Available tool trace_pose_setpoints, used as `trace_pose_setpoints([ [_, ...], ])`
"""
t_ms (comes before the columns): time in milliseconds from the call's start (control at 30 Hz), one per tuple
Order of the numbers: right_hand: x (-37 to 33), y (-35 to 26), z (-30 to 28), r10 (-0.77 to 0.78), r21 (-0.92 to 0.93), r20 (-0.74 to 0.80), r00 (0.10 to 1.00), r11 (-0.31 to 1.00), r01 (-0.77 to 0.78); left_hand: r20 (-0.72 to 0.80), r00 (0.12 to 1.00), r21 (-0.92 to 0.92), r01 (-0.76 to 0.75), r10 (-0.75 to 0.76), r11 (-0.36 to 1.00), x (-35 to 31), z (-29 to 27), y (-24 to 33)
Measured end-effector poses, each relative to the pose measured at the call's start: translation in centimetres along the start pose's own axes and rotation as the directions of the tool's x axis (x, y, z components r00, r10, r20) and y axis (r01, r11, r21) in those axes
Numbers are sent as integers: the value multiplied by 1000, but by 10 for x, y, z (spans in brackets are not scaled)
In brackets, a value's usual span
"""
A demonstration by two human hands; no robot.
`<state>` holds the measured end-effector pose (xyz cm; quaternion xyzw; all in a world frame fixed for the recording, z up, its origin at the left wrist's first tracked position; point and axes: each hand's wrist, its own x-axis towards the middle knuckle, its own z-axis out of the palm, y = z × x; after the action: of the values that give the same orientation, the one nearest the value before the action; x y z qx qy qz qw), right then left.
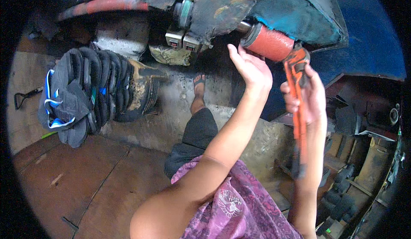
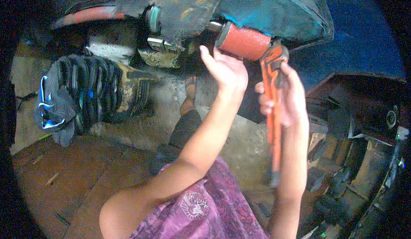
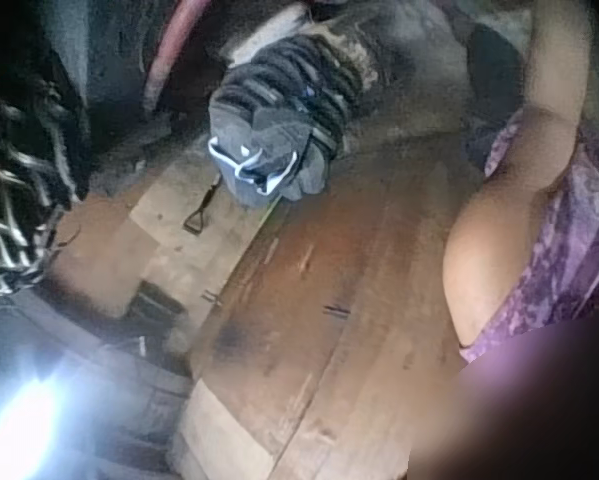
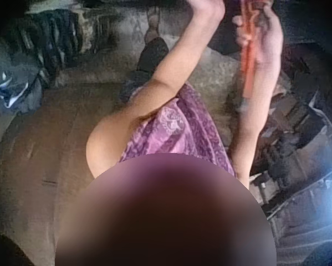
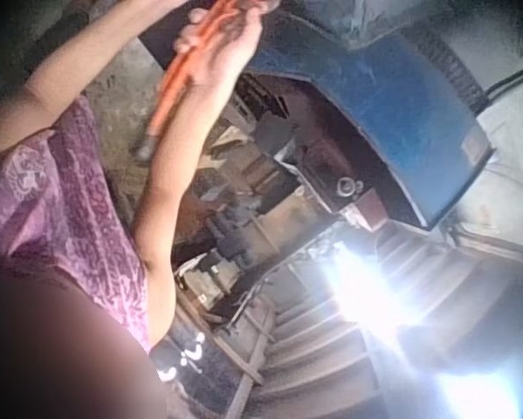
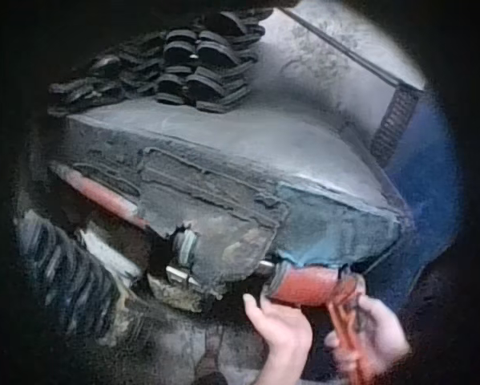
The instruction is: The person uses a pipe wrench to tighten a red cylindrical component onto a metal rod attached to a large machine. They repeatedly remove and reattach the component, adjusting its position and securing it with the wrench.
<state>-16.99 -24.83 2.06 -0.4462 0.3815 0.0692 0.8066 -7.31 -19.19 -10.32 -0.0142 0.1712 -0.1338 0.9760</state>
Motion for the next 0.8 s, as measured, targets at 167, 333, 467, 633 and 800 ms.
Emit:
trace_pose_setpoints([
  [167,49,69,-12,-113,-7,-281,953,993,115,-105,994,-70,3,-10,998,31,14,-7],
  [333,84,101,-22,-437,-195,-254,863,897,397,30,996,-70,91,-89,993,44,2,-7],
  [467,83,106,-30,-354,-129,-242,903,934,332,118,980,-38,166,-161,985,42,2,-9],
  [633,94,117,-36,-443,-249,-246,862,888,385,0,998,84,64,-65,994,42,5,-10],
  [800,111,127,-42,-643,-406,-186,743,739,537,-8,995,76,100,-99,992,45,7,-9],
])
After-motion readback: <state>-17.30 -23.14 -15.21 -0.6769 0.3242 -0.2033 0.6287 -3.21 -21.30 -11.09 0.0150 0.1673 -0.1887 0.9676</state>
